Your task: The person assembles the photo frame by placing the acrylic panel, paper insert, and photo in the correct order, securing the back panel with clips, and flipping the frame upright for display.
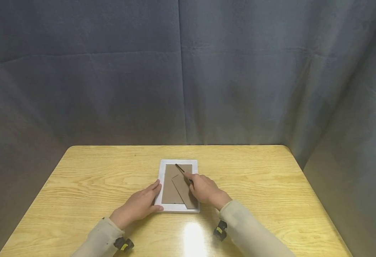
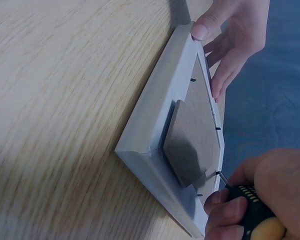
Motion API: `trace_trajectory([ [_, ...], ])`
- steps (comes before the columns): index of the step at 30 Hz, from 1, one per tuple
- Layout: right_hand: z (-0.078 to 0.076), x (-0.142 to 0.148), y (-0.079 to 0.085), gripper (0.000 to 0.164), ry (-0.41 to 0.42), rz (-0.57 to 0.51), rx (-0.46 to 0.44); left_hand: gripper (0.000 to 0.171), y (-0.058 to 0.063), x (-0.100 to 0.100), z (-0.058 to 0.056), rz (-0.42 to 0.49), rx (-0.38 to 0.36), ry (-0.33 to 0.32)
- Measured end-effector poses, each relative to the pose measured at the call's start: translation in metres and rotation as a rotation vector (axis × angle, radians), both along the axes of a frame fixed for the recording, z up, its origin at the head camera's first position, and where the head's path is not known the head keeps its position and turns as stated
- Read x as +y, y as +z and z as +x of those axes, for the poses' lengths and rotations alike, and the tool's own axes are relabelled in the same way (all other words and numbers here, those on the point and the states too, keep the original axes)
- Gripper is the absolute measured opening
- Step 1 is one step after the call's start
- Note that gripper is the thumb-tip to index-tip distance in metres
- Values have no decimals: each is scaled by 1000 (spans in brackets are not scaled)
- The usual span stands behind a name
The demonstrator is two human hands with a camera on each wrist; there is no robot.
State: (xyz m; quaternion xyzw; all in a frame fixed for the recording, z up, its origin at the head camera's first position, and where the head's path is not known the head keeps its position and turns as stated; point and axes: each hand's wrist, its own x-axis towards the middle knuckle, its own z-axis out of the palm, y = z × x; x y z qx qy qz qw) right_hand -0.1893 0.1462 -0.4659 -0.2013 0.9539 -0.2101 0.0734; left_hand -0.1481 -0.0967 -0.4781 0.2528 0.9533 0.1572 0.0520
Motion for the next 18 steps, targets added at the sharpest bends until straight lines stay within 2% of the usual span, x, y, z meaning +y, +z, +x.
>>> trace_trajectory([
  [18, 2, -3, 7, 48, -4, 20, -12, 82, 1, 1, 0, 3, 0, -3],
])
